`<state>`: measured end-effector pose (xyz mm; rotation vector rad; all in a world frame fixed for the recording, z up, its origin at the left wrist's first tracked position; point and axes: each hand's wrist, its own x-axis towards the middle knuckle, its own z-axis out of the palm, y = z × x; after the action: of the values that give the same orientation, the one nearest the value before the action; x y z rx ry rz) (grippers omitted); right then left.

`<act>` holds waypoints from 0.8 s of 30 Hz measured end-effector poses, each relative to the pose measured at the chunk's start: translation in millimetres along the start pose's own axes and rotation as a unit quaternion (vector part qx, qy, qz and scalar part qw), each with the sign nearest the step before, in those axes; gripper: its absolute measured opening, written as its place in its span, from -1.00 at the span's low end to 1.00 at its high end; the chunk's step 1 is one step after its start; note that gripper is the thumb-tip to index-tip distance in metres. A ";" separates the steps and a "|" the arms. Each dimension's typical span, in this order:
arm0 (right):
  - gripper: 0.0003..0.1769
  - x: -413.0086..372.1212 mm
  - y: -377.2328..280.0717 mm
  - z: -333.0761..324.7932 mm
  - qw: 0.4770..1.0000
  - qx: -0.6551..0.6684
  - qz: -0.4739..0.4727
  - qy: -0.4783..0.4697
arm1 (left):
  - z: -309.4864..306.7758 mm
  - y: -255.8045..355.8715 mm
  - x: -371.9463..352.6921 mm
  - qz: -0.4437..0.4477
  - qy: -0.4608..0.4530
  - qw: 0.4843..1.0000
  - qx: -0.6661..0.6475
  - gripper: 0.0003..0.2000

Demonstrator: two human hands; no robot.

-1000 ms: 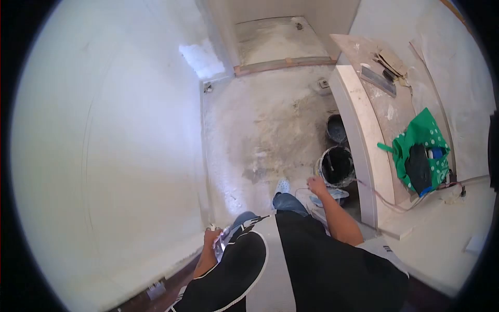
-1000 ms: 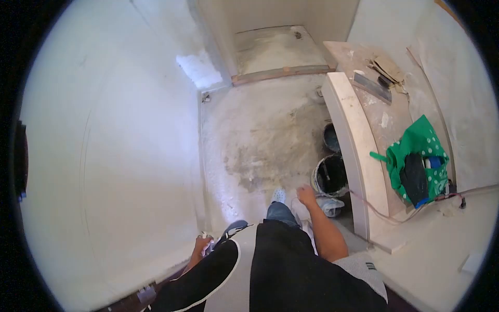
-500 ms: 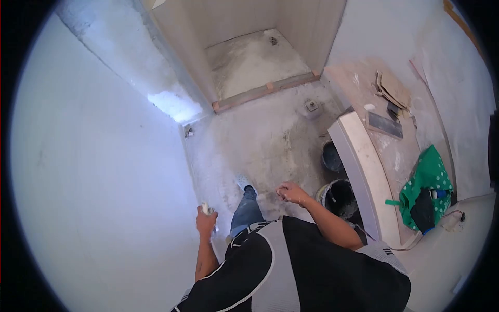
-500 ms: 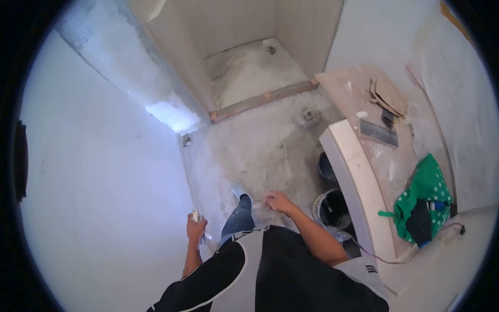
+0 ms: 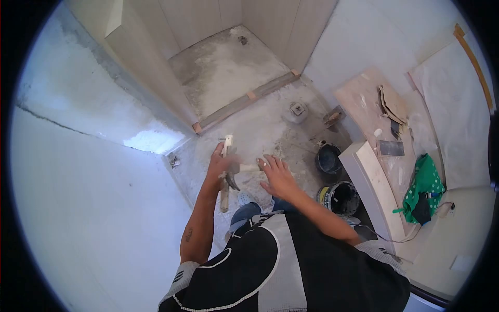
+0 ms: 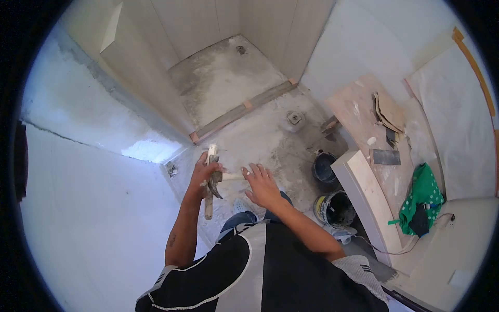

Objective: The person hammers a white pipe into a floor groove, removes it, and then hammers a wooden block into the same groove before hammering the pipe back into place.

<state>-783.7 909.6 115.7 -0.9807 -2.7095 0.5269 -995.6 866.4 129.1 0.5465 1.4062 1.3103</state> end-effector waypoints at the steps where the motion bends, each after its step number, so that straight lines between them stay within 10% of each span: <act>1: -0.38 13.1 0.6 -0.1 0.999 -0.031 -0.010 0.039 | 2.7 5.4 10.6 -0.012 -0.032 0.992 -0.120 -0.67; 10: -0.77 103.3 81.4 22.7 0.983 0.160 0.095 -0.005 | -29.2 -4.7 92.6 -0.205 0.054 0.951 -0.225 -0.54; 19: -0.60 221.3 249.8 73.3 0.953 0.126 0.254 -0.109 | -104.4 -112.1 68.2 -0.337 0.362 0.810 -0.314 -0.76; 24: -0.54 246.7 352.8 98.8 0.937 0.119 0.297 -0.144 | -55.2 -90.8 76.5 -0.319 0.370 0.832 -0.264 -0.78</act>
<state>-798.5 1296.6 -96.9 -1.7689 -2.4504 1.1523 -1039.1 884.6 6.9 -0.8429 1.5220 1.2941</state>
